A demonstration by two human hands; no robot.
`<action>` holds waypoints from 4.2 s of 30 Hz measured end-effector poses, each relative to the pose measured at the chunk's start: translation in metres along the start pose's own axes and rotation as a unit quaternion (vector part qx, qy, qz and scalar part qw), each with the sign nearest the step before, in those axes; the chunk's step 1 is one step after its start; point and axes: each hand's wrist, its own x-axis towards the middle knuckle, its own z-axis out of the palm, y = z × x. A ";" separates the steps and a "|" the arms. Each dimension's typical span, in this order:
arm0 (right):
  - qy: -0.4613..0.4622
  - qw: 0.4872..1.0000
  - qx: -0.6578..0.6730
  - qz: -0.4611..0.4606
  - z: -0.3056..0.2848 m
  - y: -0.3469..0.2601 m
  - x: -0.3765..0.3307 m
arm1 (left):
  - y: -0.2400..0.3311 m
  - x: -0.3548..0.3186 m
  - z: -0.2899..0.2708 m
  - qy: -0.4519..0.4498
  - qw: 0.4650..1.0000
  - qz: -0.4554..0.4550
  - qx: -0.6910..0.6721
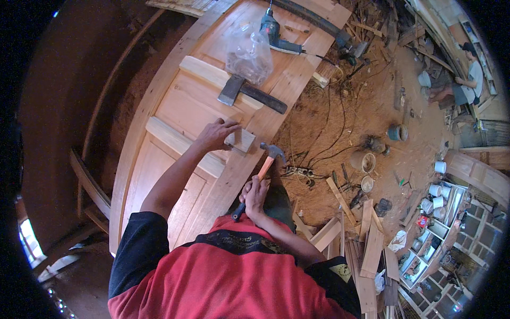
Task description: The person constructs a wooden furniture piece by using an electric drill, securing a panel with a hammer and nails, and wiping the surface with a small cloth.
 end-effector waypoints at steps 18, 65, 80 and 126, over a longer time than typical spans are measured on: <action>-0.015 0.998 0.029 -0.046 0.011 0.026 0.007 | -0.003 -0.002 0.008 0.022 1.000 0.014 -0.011; -0.041 0.997 -0.055 -0.026 0.007 0.021 0.003 | -0.004 -0.004 0.016 0.017 1.000 0.020 0.001; 0.039 0.995 -0.011 -0.093 -0.019 -0.008 0.020 | -0.036 0.024 0.001 0.073 0.983 0.036 -0.167; -0.040 0.997 -0.061 -0.031 0.011 0.016 0.020 | -0.018 0.020 0.024 0.061 0.996 0.057 -0.035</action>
